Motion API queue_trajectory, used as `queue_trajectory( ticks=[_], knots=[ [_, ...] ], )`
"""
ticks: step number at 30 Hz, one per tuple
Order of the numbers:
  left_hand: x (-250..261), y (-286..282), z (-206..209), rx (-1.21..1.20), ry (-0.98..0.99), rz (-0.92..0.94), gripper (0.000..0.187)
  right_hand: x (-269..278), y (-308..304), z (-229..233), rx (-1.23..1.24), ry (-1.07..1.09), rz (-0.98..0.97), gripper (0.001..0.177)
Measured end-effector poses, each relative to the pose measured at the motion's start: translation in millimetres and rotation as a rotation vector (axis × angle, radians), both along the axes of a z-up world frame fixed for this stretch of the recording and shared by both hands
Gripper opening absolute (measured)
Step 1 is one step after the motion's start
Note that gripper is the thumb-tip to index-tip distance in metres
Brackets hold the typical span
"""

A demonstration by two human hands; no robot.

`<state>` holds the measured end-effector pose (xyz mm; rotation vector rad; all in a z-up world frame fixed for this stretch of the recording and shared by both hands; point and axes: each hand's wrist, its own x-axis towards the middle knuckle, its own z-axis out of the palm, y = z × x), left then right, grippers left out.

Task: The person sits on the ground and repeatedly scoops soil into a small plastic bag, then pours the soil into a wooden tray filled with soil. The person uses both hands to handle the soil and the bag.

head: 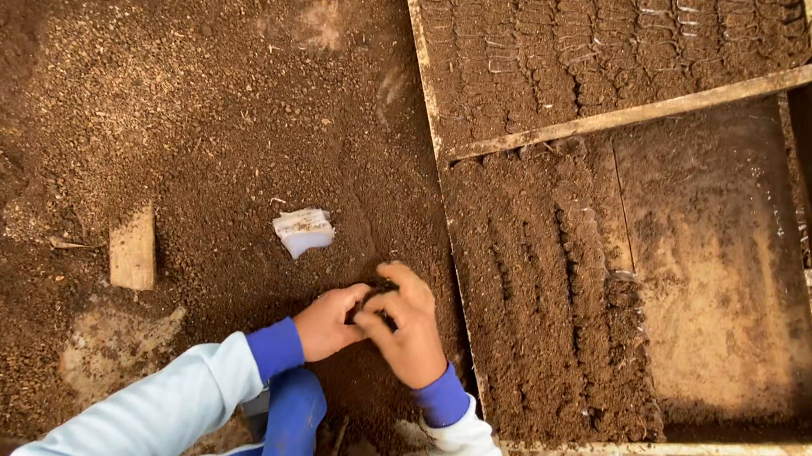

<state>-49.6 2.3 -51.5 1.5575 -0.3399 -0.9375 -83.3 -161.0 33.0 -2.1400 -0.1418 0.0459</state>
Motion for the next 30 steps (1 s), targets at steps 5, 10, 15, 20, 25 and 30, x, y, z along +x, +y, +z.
queue_trajectory(
  ticks=[5,10,15,20,25,30],
  knots=[
    [8.9,-1.6,75.6,0.118,0.049,-0.047,0.071,37.8,-30.4,-84.0,0.259,0.349,-0.382,0.030],
    [10.2,-8.1,31.4,0.175,-0.038,-0.003,0.041,22.1,-20.3,-19.7,0.292,0.249,-0.104,0.014],
    [24.1,-14.4,100.3,0.139,-0.016,-0.098,0.062,-4.6,-13.9,42.1,-0.283,-0.115,0.074,0.068],
    [30.4,-14.1,97.7,0.218,-0.413,-0.060,0.055,5.9,-95.0,52.8,-0.422,-0.108,0.109,0.042],
    [67.1,56.5,52.8,0.834,-1.523,0.075,0.019,58.6,-230.2,108.5,-0.941,0.265,-0.047,0.020],
    [77.3,73.4,34.3,0.755,-1.322,0.177,0.018,59.0,-349.1,-20.7,-1.176,0.411,0.151,0.036]
  ],
)
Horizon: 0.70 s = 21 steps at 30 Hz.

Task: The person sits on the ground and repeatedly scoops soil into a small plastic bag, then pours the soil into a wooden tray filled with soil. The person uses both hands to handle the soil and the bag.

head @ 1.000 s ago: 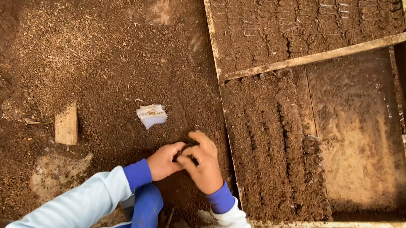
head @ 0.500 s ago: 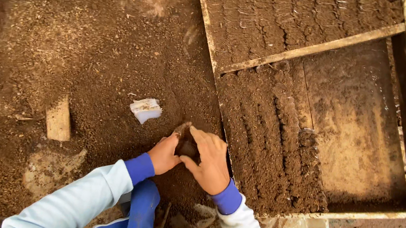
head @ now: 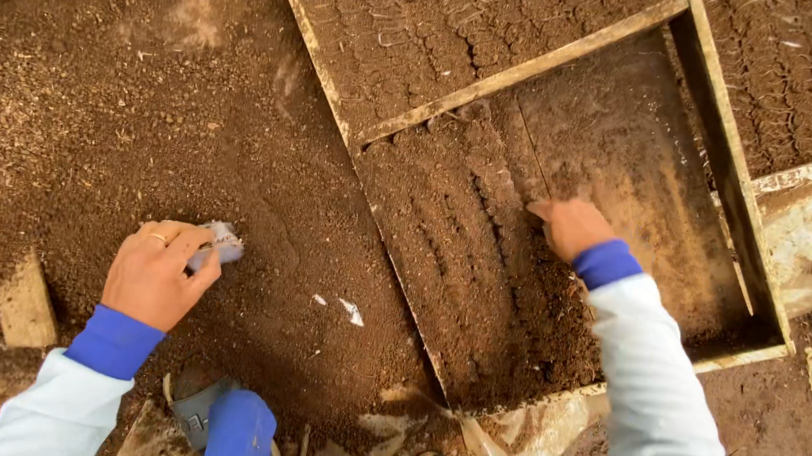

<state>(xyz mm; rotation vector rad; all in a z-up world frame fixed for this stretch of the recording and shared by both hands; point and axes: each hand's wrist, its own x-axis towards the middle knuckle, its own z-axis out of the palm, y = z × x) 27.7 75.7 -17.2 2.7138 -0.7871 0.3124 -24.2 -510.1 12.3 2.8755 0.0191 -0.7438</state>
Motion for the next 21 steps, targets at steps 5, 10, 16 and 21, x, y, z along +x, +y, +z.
queue_trajectory(
  ticks=[5,10,16,21],
  knots=[
    [1.7,5.0,-12.9,-0.048,-0.109,-0.134,0.024,-16.1,22.3,10.7,-0.060,0.012,0.010,0.060],
    [-10.0,13.7,-21.3,0.093,-0.229,-0.107,0.013,19.4,145.1,48.8,0.224,-0.496,0.182,0.057],
    [-5.9,10.2,33.1,0.155,-0.368,-0.045,0.006,119.7,291.6,-6.6,0.965,-0.180,0.237,0.081],
    [-12.3,-12.5,60.3,-0.579,0.544,-0.165,0.012,157.4,329.2,-190.3,1.622,-0.337,-0.511,0.028]
  ],
)
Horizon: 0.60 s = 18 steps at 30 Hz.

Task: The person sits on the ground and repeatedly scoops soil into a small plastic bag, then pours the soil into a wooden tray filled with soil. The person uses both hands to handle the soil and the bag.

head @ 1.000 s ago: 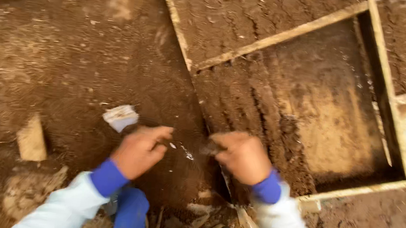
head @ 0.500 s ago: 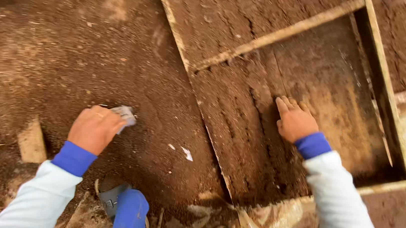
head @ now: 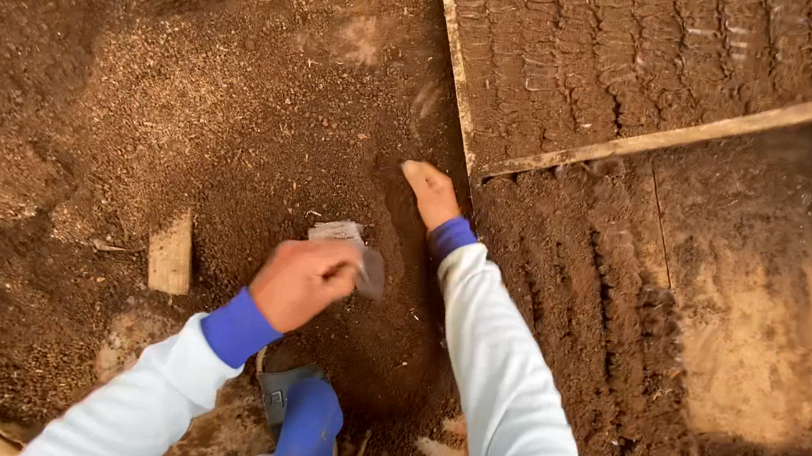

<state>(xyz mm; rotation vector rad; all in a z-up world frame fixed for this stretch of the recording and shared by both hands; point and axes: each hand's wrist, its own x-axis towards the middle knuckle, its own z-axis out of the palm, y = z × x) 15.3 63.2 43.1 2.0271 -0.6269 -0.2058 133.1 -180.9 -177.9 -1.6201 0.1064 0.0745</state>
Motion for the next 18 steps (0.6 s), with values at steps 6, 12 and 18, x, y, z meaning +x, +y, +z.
queue_trajectory(
  ticks=[6,12,18],
  knots=[
    [-7.5,-38.3,-39.9,-0.111,0.140,-0.335,0.010,-79.8,39.3,195.7,0.339,0.510,-0.135,0.062],
    [-19.7,-53.1,-55.3,-0.019,0.090,-0.364,0.009,-100.5,-12.6,126.6,-0.083,0.632,-0.075,0.066],
    [-10.8,-64.2,-38.7,0.203,-0.178,-0.459,0.012,-115.3,13.5,225.5,0.032,0.342,-0.236,0.074]
  ],
)
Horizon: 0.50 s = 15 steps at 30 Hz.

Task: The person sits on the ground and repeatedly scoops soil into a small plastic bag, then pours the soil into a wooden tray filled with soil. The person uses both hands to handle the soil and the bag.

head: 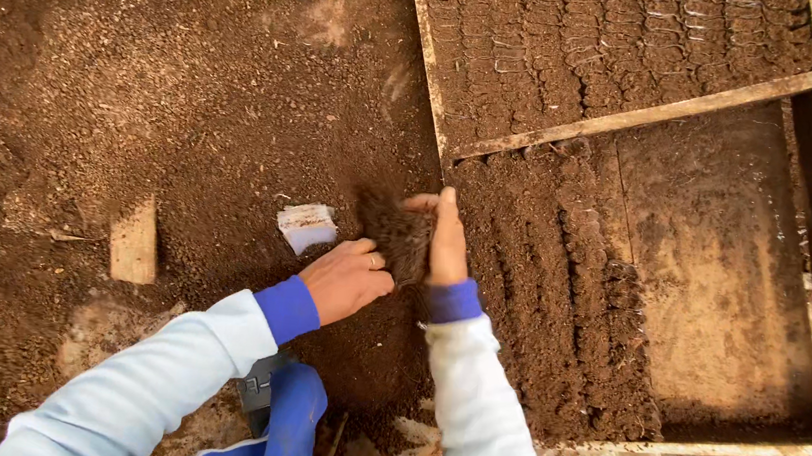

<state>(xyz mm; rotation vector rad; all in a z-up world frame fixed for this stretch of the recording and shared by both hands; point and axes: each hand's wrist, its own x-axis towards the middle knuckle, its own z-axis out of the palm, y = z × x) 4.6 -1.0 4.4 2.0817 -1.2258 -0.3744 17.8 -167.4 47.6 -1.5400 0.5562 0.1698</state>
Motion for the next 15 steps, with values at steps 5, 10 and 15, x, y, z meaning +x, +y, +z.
queue_trajectory(
  ticks=[5,10,15],
  knots=[
    [2.4,-10.4,-9.9,-0.148,0.327,0.049,0.014,13.6,-2.3,-55.0,0.255,0.139,0.058,0.059],
    [10.1,-12.4,-10.0,0.030,0.164,0.009,0.021,-4.7,2.0,-3.5,0.413,-0.294,-0.153,0.042],
    [16.7,-13.5,-6.3,0.237,-0.279,-0.065,0.013,7.7,-7.3,-14.7,-0.166,-0.395,0.358,0.050]
  ],
)
